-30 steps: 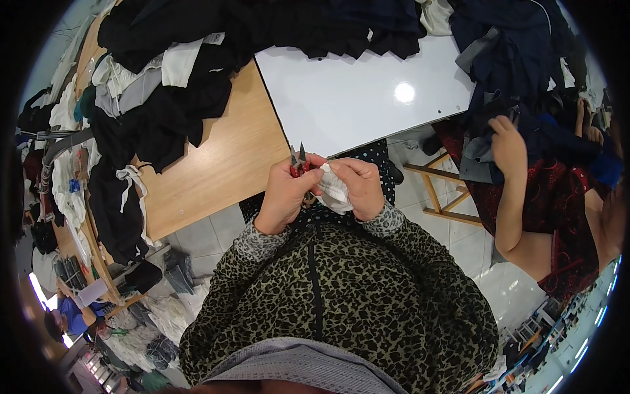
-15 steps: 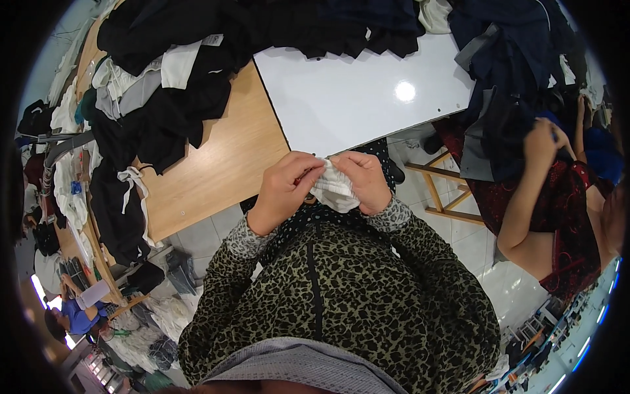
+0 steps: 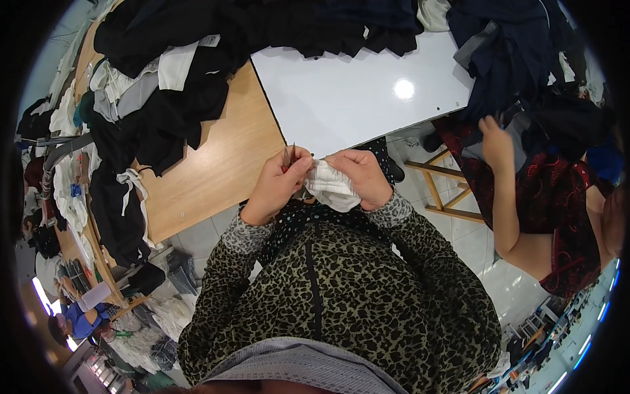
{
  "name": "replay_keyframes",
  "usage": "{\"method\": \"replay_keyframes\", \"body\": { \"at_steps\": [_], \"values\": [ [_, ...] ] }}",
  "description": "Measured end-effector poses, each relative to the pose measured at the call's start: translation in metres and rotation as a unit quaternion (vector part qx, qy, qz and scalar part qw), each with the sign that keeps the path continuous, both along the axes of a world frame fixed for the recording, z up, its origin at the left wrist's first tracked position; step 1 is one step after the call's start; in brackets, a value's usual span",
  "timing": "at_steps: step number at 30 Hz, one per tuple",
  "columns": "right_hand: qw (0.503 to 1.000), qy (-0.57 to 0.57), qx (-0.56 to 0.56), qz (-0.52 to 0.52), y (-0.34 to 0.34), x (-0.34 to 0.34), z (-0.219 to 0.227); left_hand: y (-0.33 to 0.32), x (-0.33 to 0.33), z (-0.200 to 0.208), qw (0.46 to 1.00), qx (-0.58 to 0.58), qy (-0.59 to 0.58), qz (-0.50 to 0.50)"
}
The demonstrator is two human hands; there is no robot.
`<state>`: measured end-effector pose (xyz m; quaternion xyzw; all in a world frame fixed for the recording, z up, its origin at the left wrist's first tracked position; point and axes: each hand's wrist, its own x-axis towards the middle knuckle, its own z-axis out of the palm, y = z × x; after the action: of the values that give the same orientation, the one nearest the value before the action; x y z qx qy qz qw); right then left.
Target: Trimming loose threads from garments using snips in a factory setting.
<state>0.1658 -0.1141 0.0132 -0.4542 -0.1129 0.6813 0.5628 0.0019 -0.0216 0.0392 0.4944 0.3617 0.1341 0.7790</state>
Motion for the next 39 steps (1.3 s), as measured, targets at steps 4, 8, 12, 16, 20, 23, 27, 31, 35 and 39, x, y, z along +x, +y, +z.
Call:
{"method": "replay_keyframes", "body": {
  "at_steps": [4, 8, 12, 16, 20, 23, 27, 31, 35, 39],
  "values": [
    [1.000, -0.007, 0.013, -0.003, 0.000, 0.002, -0.003, -0.009, -0.004, 0.005, 0.985, 0.166, 0.035, 0.034],
    [1.000, -0.014, 0.018, 0.000, -0.001, 0.003, -0.006, -0.014, -0.011, 0.010, 0.996, 0.083, -0.007, 0.037],
    [0.999, -0.046, 0.017, 0.013, -0.005, 0.003, -0.001, -0.021, -0.010, 0.015, 1.000, -0.020, 0.003, 0.008],
    [0.998, -0.068, 0.011, -0.007, -0.005, 0.001, -0.002, -0.026, -0.007, 0.014, 0.994, -0.107, -0.013, 0.024],
    [0.999, -0.035, 0.015, -0.012, -0.005, 0.000, -0.001, -0.028, -0.004, 0.003, 0.999, -0.037, -0.014, 0.010],
    [0.999, -0.046, 0.014, -0.009, -0.005, 0.000, -0.001, -0.027, -0.003, 0.001, 1.000, -0.023, 0.004, 0.003],
    [0.999, -0.047, 0.011, -0.009, -0.005, 0.000, 0.001, -0.028, -0.001, 0.000, 0.999, -0.042, 0.002, 0.020],
    [0.999, -0.046, 0.011, -0.011, -0.005, 0.000, 0.001, -0.028, 0.000, -0.002, 0.998, -0.060, -0.011, 0.027],
    [0.999, -0.051, 0.015, -0.011, -0.006, 0.000, 0.000, -0.028, 0.001, -0.005, 0.997, -0.072, -0.016, 0.031],
    [0.999, -0.036, 0.008, -0.025, -0.005, -0.001, 0.004, -0.030, 0.001, -0.009, 0.996, -0.075, -0.039, 0.037]
  ]
}}
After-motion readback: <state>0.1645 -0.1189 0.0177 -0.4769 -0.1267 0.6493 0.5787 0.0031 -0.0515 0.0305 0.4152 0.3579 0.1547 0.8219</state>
